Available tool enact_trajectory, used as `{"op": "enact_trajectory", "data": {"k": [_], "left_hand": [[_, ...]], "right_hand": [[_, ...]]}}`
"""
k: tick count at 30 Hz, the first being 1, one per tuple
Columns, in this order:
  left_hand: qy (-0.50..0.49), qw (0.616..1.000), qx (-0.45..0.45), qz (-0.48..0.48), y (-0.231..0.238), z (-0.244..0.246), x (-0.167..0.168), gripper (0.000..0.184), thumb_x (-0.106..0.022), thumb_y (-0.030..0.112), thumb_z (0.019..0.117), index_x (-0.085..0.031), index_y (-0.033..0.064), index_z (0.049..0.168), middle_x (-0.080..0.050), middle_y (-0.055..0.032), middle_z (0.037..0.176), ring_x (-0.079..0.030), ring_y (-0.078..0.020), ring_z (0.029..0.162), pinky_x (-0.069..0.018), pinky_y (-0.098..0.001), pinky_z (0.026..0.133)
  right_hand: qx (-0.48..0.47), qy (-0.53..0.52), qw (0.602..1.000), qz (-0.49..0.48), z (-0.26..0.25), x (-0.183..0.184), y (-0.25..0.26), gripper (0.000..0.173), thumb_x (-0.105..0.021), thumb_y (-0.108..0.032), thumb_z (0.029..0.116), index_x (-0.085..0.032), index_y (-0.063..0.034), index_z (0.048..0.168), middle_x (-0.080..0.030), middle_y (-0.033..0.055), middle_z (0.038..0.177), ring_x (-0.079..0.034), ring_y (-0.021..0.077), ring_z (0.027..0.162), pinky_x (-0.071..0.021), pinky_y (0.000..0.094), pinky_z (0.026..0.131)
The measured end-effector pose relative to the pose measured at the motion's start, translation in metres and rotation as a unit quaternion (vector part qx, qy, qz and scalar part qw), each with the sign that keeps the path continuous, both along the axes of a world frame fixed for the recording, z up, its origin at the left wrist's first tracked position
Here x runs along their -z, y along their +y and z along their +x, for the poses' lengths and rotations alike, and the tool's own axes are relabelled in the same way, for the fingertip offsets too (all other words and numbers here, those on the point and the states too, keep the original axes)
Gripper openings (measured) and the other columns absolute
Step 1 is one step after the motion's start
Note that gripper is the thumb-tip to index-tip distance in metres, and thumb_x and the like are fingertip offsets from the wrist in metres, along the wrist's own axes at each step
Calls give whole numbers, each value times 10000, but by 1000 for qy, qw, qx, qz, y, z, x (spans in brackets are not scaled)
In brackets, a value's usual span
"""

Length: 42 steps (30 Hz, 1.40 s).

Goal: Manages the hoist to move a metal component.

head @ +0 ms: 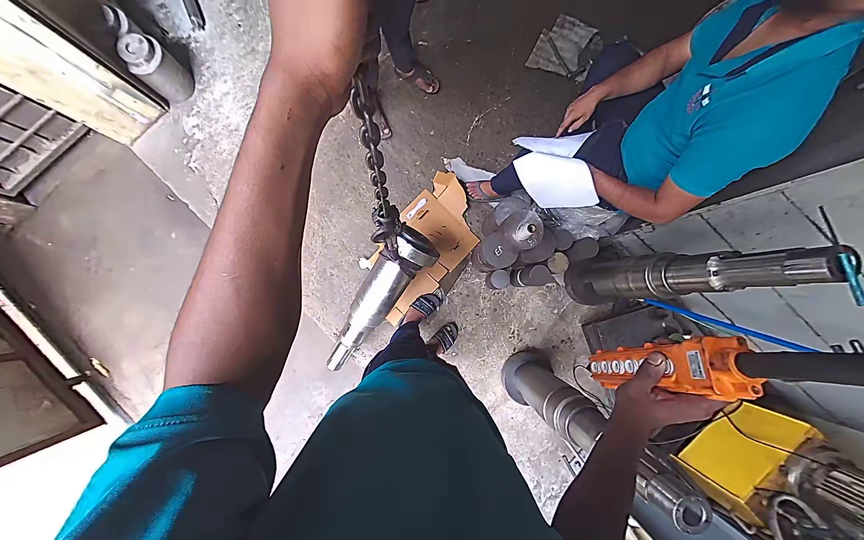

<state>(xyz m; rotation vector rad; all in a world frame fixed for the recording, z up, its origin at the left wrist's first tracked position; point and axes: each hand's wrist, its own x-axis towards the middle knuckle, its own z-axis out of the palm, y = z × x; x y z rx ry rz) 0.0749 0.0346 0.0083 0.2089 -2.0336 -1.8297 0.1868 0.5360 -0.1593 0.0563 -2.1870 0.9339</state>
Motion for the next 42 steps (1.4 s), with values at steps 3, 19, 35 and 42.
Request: {"op": "enact_trajectory", "data": {"k": [3, 19, 35, 42], "left_hand": [[8, 1000, 2, 11, -2, -1, -2, 420, -479, -84, 891, -407, 181, 573, -375, 78, 457, -328, -15, 398, -296, -163, 414], [-22, 995, 93, 36, -16, 33, 195, 201, -570, 150, 963, -525, 182, 769, -631, 85, 602, -619, -54, 522, -549, -268, 562], [-112, 991, -68, 12, 18, 53, 266, 349, -628, 250, 963, -471, 172, 660, -466, 75, 544, -481, -75, 464, -455, -326, 496], [-128, 989, -76, -25, 18, 65, 252, 339, -603, 276, 967, -462, 171, 676, -456, 72, 547, -482, -82, 466, -463, -342, 505]], "right_hand": [[4, -3, 1000, 10, 0, -1, -5, 875, -714, -401, 881, -366, 312, 1249, -632, 330, 1097, -687, 136, 1066, -532, 234, 960], [-5, -11, 1000, 4, 9, -6, -12, 857, -710, -389, 888, -379, 309, 1257, -631, 321, 1106, -671, 77, 1062, -516, 198, 966], [-1, -19, 1000, 18, 42, -12, -22, 854, -686, -452, 918, -395, 279, 1252, -640, 278, 1095, -660, 40, 1058, -513, 191, 966], [17, -9, 1000, 9, 46, -9, -23, 884, -697, -450, 902, -374, 291, 1258, -626, 298, 1121, -657, 63, 1093, -510, 191, 980]]}}
